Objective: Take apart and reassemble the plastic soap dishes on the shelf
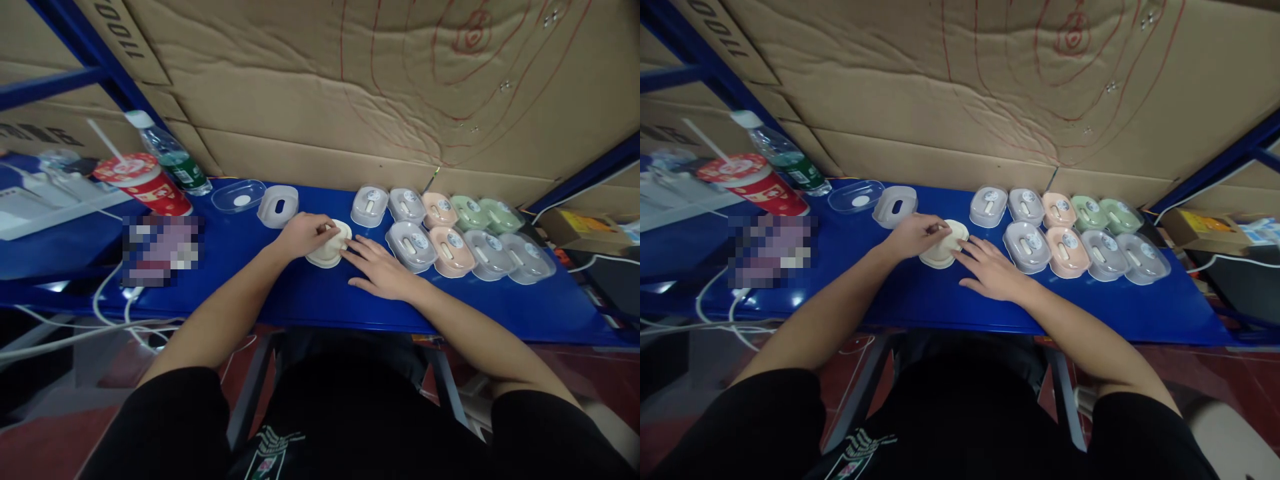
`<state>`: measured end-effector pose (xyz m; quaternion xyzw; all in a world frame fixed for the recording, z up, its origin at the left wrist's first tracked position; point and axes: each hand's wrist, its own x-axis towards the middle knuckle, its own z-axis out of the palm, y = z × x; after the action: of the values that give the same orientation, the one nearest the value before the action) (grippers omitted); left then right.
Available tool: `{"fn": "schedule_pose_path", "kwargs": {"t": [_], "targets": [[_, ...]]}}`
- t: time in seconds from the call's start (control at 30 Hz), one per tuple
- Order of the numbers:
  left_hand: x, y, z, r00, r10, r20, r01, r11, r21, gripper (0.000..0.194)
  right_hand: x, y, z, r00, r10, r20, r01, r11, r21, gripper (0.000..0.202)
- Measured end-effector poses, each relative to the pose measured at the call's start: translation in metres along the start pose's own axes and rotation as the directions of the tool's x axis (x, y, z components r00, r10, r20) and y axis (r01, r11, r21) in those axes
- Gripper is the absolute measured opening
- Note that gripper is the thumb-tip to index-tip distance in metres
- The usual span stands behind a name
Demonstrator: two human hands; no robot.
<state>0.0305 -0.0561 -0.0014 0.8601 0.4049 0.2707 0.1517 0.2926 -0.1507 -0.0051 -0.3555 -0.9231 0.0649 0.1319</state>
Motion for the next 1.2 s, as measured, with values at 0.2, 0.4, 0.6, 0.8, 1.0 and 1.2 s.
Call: {"fn": "schedule_pose_path", "kwargs": {"t": [0.2, 0.4, 0.6, 0.8, 1.0, 1.2], "targets": [[-0.008, -0.03, -0.026, 0.942, -0.274, -0.192, 0.33, 0.857, 0.396, 0.037, 0.002, -0.002, 0.001, 0.998, 0.005, 0.065, -0.002, 0.999, -0.049, 0.06], [-0.009, -0.04, -0.038, 0.91, -0.383, -0.161, 0.415, 0.814, 0.407, 0.015, 0.002, -0.004, -0.003, 0.998, -0.068, -0.01, 0.066, 0.993, -0.102, 0.045], [0.0, -0.014, -0.03, 0.871, -0.393, -0.295, 0.385, 0.919, -0.089, 0.024, 0.004, 0.006, 0.004, 0.997, 0.02, -0.081, -0.03, 0.992, -0.126, 0.036], [0.0, -0.005, -0.013, 0.898, -0.326, -0.294, 0.156, 0.863, -0.481, 0.039, 0.005, 0.006, 0.017, 0.97, -0.024, -0.242, 0.022, 1.0, -0.009, 0.033], [-0.002, 0.005, -0.006, 0.958, -0.22, -0.183, 0.084, 0.828, -0.554, 0.035, 0.003, 0.013, 0.012, 0.88, -0.029, -0.474, 0.016, 0.999, -0.032, 0.041], [-0.009, 0.01, -0.009, 0.993, -0.108, 0.056, 0.114, 0.986, -0.118, 0.025, 0.007, 0.014, 0.014, 0.932, -0.014, -0.362, 0.024, 0.999, 0.024, 0.061]]}}
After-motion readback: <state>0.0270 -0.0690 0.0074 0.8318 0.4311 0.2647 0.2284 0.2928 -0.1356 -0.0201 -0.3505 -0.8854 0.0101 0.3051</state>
